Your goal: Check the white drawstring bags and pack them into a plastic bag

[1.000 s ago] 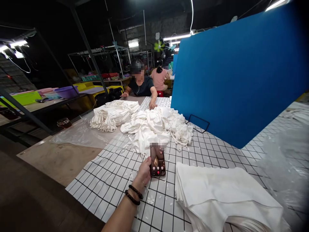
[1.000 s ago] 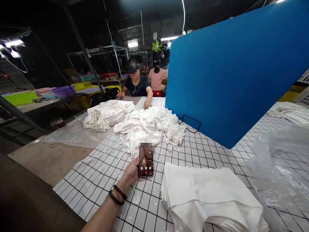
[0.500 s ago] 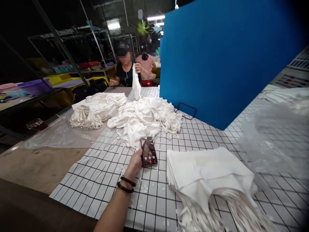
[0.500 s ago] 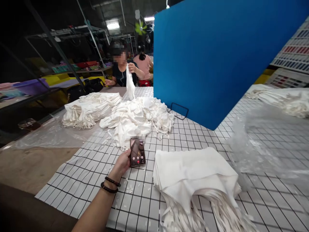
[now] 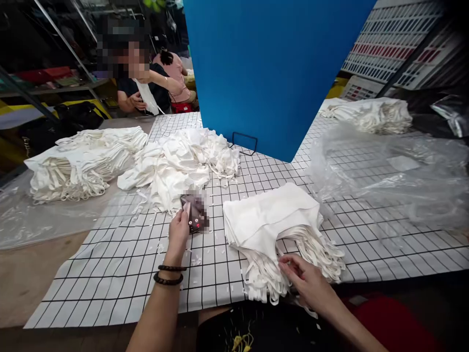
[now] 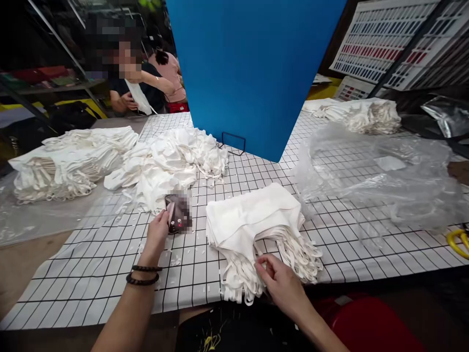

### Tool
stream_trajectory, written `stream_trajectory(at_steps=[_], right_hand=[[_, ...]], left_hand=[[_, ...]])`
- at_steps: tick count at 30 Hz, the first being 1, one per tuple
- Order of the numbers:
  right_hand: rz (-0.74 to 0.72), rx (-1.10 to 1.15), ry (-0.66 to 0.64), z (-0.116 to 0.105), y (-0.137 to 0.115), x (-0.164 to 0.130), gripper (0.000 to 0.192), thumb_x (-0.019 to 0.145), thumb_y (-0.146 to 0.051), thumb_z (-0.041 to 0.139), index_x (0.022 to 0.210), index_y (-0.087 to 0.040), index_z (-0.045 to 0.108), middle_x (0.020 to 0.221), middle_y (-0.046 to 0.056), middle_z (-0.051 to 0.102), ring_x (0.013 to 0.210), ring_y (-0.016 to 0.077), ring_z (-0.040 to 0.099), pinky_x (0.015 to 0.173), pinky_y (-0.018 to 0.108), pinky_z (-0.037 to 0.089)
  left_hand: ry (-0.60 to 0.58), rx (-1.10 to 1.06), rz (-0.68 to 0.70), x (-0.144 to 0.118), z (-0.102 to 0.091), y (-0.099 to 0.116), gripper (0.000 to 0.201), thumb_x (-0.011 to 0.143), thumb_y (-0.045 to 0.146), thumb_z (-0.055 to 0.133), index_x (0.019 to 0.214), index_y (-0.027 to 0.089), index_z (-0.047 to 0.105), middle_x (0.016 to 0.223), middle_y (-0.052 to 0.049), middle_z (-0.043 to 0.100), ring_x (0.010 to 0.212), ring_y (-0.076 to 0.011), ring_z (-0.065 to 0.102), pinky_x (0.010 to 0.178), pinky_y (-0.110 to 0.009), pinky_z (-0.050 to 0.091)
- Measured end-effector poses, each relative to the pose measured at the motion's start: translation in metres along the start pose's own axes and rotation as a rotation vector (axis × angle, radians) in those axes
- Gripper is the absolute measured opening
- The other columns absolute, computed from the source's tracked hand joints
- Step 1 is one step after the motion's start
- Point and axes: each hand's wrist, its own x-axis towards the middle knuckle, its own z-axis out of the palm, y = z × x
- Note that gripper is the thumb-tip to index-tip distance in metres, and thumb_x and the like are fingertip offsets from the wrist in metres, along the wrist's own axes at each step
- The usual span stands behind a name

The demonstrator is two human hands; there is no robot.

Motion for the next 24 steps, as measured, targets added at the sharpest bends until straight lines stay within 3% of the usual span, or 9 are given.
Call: stream_trajectory(at_steps=[3, 5, 9, 11, 15, 19, 24], right_hand=[[-0.017, -0.016, 0.081, 0.008, -0.007, 0.007, 0.032, 0.083, -0.052, 0.053, 0.089, -0.022, 0.063, 0.074, 0.001, 0.055, 0.068, 0.0169, 0.053, 0.063, 0.026, 0.041], [-0.067, 0.035, 0.136, 0.013, -0.008, 0.011, 0.03, 0.081, -0.049, 0.055, 0.08, -0.02, 0.063, 0.081, 0.003, 0.057, 0.072, 0.0168, 0.053, 0.067, 0.027, 0.043], [-0.052, 0.21, 0.152, 0.021, -0.002, 0.016, 0.033, 0.078, -0.051, 0.058, 0.075, -0.018, 0.058, 0.07, 0.0, 0.053, 0.06, 0.0138, 0.046, 0.058, 0.026, 0.04], [-0.029, 0.377, 0.112, 0.025, 0.003, 0.018, 0.035, 0.076, -0.054, 0.061, 0.075, -0.019, 0.054, 0.064, -0.002, 0.05, 0.058, 0.0135, 0.046, 0.055, 0.025, 0.04], [-0.038, 0.644, 0.055, 0.031, 0.009, 0.018, 0.038, 0.073, -0.054, 0.065, 0.084, -0.022, 0.047, 0.067, -0.001, 0.059, 0.067, 0.0169, 0.057, 0.064, 0.026, 0.047], [-0.077, 0.58, 0.069, 0.024, 0.005, 0.009, 0.037, 0.077, -0.056, 0.06, 0.088, -0.023, 0.048, 0.068, 0.001, 0.062, 0.071, 0.0181, 0.059, 0.068, 0.027, 0.048], [-0.01, 0.529, -0.092, -0.009, 0.001, -0.019, 0.037, 0.076, -0.059, 0.058, 0.087, -0.023, 0.061, 0.073, 0.006, 0.065, 0.073, 0.0211, 0.062, 0.068, 0.029, 0.05]], left_hand=[[0.117, 0.287, 0.272, -0.044, 0.001, 0.026, 0.042, 0.084, 0.029, 0.058, 0.124, 0.017, 0.057, 0.141, -0.013, 0.042, 0.134, -0.0318, 0.031, 0.113, -0.05, 0.018], [-0.11, 0.191, 0.483, -0.084, 0.007, 0.037, 0.04, 0.087, 0.026, 0.054, 0.127, 0.023, 0.055, 0.138, -0.009, 0.047, 0.132, -0.0279, 0.035, 0.113, -0.044, 0.024], [-0.822, 0.121, 0.831, -0.153, 0.034, 0.035, 0.044, 0.093, 0.013, 0.035, 0.131, 0.025, 0.052, 0.133, -0.008, 0.053, 0.126, -0.0217, 0.044, 0.108, -0.039, 0.036], [-0.967, 0.166, 0.914, -0.169, 0.05, 0.027, 0.048, 0.092, 0.011, 0.033, 0.137, 0.021, 0.044, 0.133, -0.01, 0.053, 0.124, -0.0211, 0.046, 0.107, -0.038, 0.037], [-0.896, 0.269, 0.966, -0.172, 0.07, 0.012, 0.041, 0.094, 0.018, 0.04, 0.134, 0.017, 0.046, 0.115, -0.011, 0.065, 0.117, -0.0219, 0.051, 0.104, -0.037, 0.04], [-0.771, 0.302, 1.072, -0.171, 0.08, 0.0, 0.028, 0.093, 0.027, 0.048, 0.117, 0.026, 0.061, 0.103, -0.004, 0.07, 0.107, -0.0212, 0.056, 0.098, -0.038, 0.043], [-0.679, 0.318, 1.101, -0.174, 0.085, -0.008, 0.021, 0.091, 0.026, 0.05, 0.105, 0.028, 0.067, 0.099, -0.002, 0.07, 0.106, -0.0232, 0.054, 0.094, -0.042, 0.044]])
